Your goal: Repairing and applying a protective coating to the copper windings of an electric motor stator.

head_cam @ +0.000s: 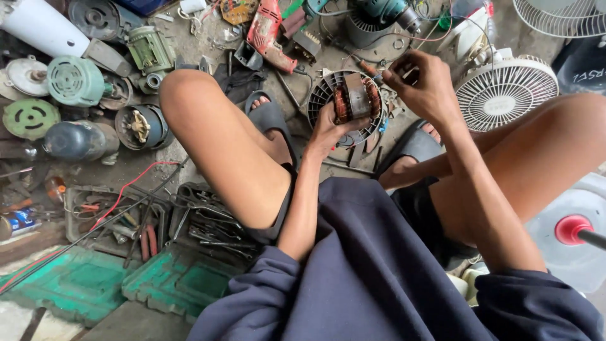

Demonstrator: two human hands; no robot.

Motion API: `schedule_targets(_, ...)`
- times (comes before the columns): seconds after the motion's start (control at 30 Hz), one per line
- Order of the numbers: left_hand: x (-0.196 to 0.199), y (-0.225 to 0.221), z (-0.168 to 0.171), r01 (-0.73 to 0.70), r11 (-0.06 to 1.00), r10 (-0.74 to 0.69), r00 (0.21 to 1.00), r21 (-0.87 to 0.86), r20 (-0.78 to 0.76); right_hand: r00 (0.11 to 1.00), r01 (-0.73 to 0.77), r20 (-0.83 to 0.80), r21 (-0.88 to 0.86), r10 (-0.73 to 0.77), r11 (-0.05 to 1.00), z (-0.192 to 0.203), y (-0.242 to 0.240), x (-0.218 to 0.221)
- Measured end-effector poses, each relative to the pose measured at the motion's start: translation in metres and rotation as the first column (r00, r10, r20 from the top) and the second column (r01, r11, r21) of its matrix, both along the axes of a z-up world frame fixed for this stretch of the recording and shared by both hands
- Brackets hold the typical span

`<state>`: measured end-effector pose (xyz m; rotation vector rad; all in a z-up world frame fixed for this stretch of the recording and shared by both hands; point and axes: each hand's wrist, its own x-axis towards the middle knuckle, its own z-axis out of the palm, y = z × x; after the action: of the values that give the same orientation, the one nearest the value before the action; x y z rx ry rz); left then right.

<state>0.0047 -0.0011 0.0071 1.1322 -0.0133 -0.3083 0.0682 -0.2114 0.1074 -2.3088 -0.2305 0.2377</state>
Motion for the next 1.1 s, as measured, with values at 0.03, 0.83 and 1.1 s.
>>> schedule_targets(0.03,0.001,-0.001,0.001,0.009,1.0,-0.009,1.0,0.001,0.001,1.0,0.009,0.001,0.001,-0.009,1.0,0.001,0.003,-0.004)
schedule_targets(0.83,-0.009,-0.017,-0.018,-0.104,0.973,0.11,0.994,0.207,-0.014,0.97,0.202,-0.167,0.133,-0.179,0.97,-0.035,0.026,-0.036)
schedule_targets(1.1,-0.006,-0.009,-0.022,-0.061,0.963,0.058,0.998,0.264,0.018,0.922,0.371,-0.123,0.023,-0.366,0.928,-0.053,0.038,-0.045)
